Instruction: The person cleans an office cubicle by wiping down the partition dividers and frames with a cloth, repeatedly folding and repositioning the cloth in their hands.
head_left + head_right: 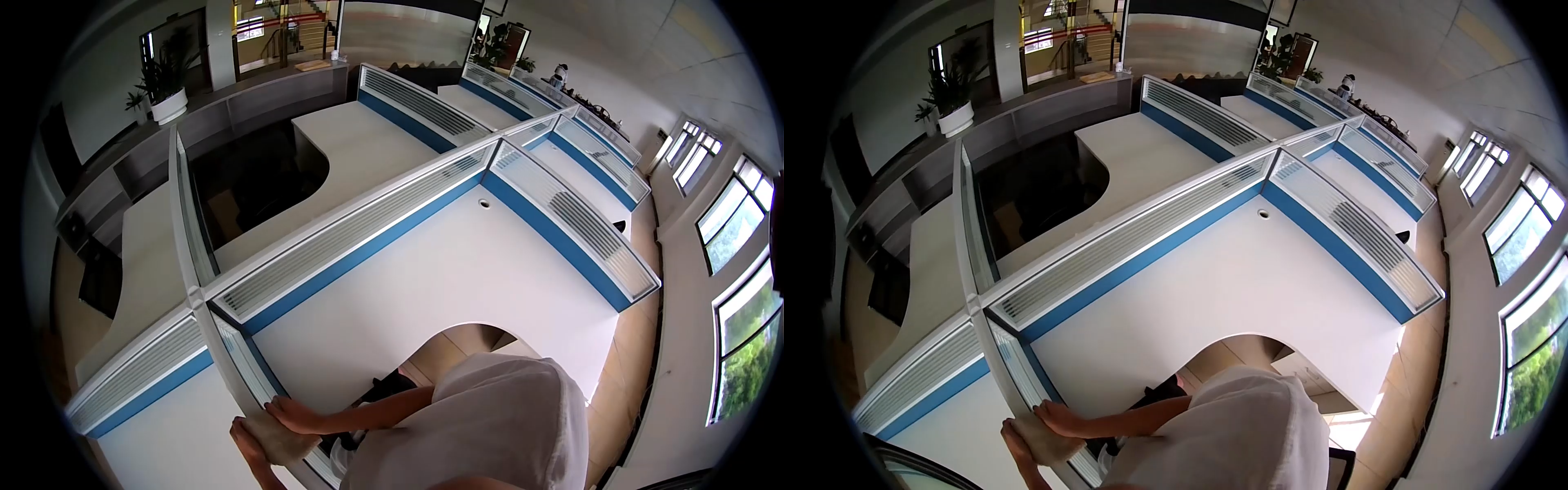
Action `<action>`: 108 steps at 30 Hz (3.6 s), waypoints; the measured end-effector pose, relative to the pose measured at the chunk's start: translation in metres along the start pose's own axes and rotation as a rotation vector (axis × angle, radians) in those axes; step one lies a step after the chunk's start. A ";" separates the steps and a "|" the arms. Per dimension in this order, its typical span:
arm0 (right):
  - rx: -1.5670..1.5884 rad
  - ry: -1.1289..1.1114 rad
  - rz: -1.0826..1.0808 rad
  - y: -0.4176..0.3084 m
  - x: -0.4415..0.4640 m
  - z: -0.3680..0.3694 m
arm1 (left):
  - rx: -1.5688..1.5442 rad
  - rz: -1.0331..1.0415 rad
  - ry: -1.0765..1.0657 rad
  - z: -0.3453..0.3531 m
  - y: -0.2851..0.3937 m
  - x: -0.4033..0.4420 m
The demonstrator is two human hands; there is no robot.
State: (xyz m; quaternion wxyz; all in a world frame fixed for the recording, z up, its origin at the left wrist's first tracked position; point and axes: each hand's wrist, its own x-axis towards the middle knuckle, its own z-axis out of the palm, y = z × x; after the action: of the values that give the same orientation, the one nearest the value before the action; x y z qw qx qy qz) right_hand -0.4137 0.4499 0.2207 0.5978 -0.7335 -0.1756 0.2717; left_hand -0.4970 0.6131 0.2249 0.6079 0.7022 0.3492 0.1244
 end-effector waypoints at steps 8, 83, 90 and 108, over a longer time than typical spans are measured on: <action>0.052 0.039 -0.030 -0.020 0.030 0.000 | 0.095 0.055 -0.036 0.002 0.012 0.028; -0.104 0.267 -0.044 -0.079 0.090 -0.031 | 0.645 0.163 0.134 0.055 0.115 0.077; 0.283 0.236 0.027 -0.059 0.097 -0.019 | 0.344 -0.003 -0.072 0.042 0.107 0.087; 0.056 0.214 -0.016 -0.070 0.126 -0.028 | 0.363 0.142 0.012 0.040 0.082 0.133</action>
State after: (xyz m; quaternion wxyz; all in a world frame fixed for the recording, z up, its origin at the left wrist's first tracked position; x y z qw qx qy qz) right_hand -0.2926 0.5172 0.2690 0.6356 -0.7398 -0.1090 0.1919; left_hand -0.3493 0.6663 0.2600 0.4589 0.8225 0.3189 0.1060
